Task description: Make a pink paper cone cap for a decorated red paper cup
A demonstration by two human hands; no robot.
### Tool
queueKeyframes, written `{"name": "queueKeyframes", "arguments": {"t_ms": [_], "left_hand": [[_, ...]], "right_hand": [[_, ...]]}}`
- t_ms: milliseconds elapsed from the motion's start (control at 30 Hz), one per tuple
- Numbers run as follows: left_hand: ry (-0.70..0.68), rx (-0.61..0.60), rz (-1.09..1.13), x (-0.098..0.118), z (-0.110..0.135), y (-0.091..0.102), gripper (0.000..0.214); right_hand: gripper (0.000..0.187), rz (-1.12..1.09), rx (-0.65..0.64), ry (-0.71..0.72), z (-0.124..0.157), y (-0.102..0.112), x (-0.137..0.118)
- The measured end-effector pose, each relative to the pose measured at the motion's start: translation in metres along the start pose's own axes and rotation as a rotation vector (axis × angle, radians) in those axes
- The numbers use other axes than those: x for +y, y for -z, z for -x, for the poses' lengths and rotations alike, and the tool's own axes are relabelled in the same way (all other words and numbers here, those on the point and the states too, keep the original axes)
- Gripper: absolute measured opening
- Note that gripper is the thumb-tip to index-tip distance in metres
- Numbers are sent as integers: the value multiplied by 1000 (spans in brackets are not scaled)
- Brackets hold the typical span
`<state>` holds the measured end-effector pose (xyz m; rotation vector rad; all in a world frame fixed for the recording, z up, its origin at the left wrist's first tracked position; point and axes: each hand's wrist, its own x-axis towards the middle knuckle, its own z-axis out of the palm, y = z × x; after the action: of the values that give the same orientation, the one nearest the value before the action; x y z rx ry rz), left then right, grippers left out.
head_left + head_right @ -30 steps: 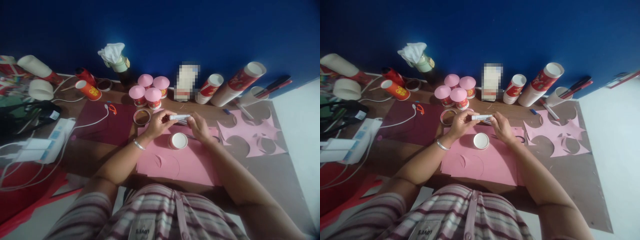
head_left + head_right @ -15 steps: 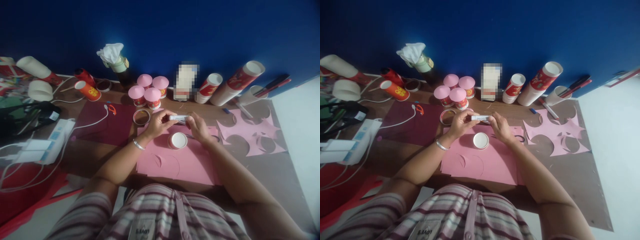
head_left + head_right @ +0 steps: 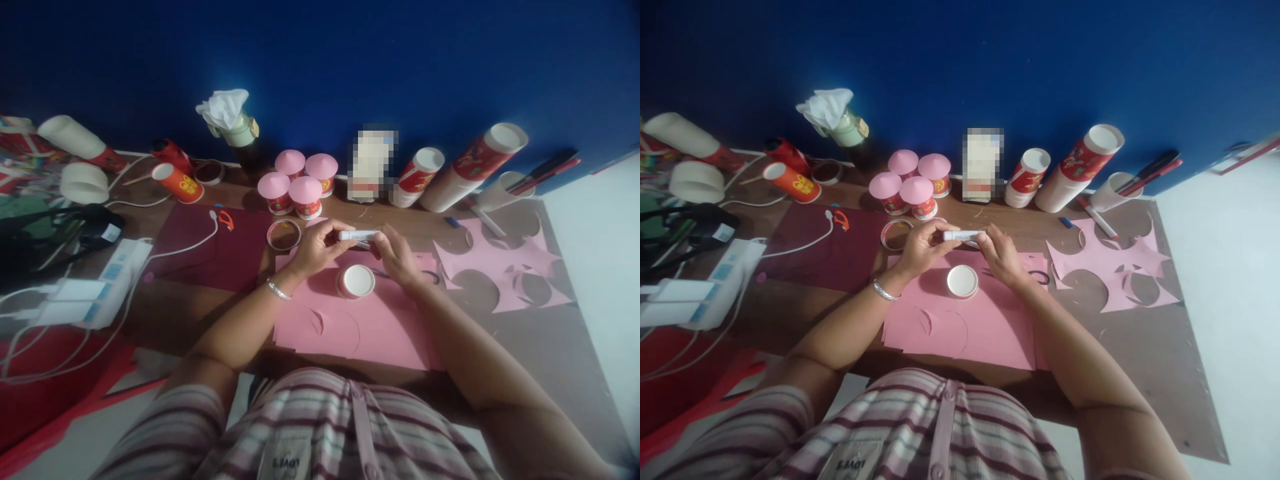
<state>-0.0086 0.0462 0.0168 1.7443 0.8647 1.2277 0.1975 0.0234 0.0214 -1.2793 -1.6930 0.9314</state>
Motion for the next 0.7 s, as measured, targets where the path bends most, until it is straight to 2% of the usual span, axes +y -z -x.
{"name": "queueKeyframes", "arguments": {"t_ms": [67,433,533,633,700], "left_hand": [[5,-3,7,0,0,0,21],[-60,-28,-71,0,1,2,17],[-8,-14,-39,-1,0,1,18],[34,15,6,0,-1,-1,20],[38,17,21,0,-2,-1,20]], "right_hand": [[62,24,-17,0,0,0,-1],[68,-184,-157,-189,-3,0,-2],[67,-177,-108,-123,-3,0,-1],[56,-252,-53,-27,-3,-1,0],[49,-300,-51,-22,-2,-1,-1]]}}
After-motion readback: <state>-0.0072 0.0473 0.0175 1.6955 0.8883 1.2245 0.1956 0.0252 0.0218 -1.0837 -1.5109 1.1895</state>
